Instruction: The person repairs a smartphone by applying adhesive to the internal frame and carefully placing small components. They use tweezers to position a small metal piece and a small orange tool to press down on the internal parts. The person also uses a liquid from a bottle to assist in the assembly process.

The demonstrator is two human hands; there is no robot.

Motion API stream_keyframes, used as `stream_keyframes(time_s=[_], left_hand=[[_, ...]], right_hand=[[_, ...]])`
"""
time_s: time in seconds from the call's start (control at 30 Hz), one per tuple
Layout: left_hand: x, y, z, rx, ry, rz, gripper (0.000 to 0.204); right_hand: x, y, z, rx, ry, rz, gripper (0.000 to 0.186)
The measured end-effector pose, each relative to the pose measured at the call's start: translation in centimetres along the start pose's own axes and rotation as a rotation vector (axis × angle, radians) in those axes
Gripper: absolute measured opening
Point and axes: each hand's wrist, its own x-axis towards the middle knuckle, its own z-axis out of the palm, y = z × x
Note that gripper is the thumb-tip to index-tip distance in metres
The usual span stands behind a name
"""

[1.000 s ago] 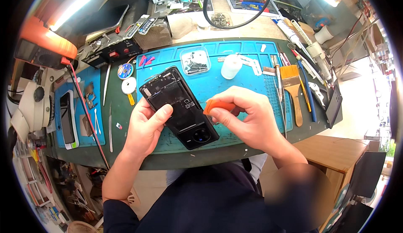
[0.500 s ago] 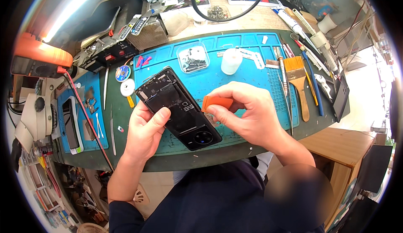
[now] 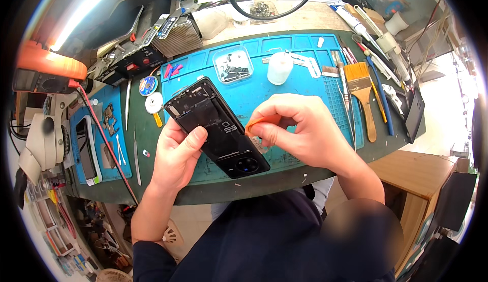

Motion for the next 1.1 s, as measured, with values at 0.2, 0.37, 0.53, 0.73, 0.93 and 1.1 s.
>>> stream_keyframes(time_s=[0.2, 0.37, 0.53, 0.73, 0.93, 1.1], left_hand=[[-0.1, 0.0, -0.1, -0.009, -0.027, 0.008, 0.046], [0.0, -0.1, 0.1, 0.011, -0.034, 0.027, 0.046], [0.0, -0.1, 0.0, 0.009, -0.026, 0.014, 0.045], [0.2, 0.1, 0.1, 0.005, 0.006, -0.004, 0.042], [0.5, 0.1, -0.4, -0.007, 0.023, -0.033, 0.038], [0.7, 0.2, -0.6, -0.017, 0.049, -0.016, 0.036]], right_hand=[[-0.1, 0.2, 0.0, 0.044, 0.009, -0.010, 0.007], [0.2, -0.3, -0.2, -0.021, -0.003, 0.000, 0.012], [0.1, -0.1, -0.1, -0.061, 0.016, -0.037, 0.016], [0.1, -0.5, -0.5, -0.265, 0.001, -0.066, 0.031], [-0.8, 0.3, -0.4, -0.100, -0.023, 0.074, 0.035], [-2.1, 0.7, -1.2, -0.032, -0.016, 0.196, 0.023]])
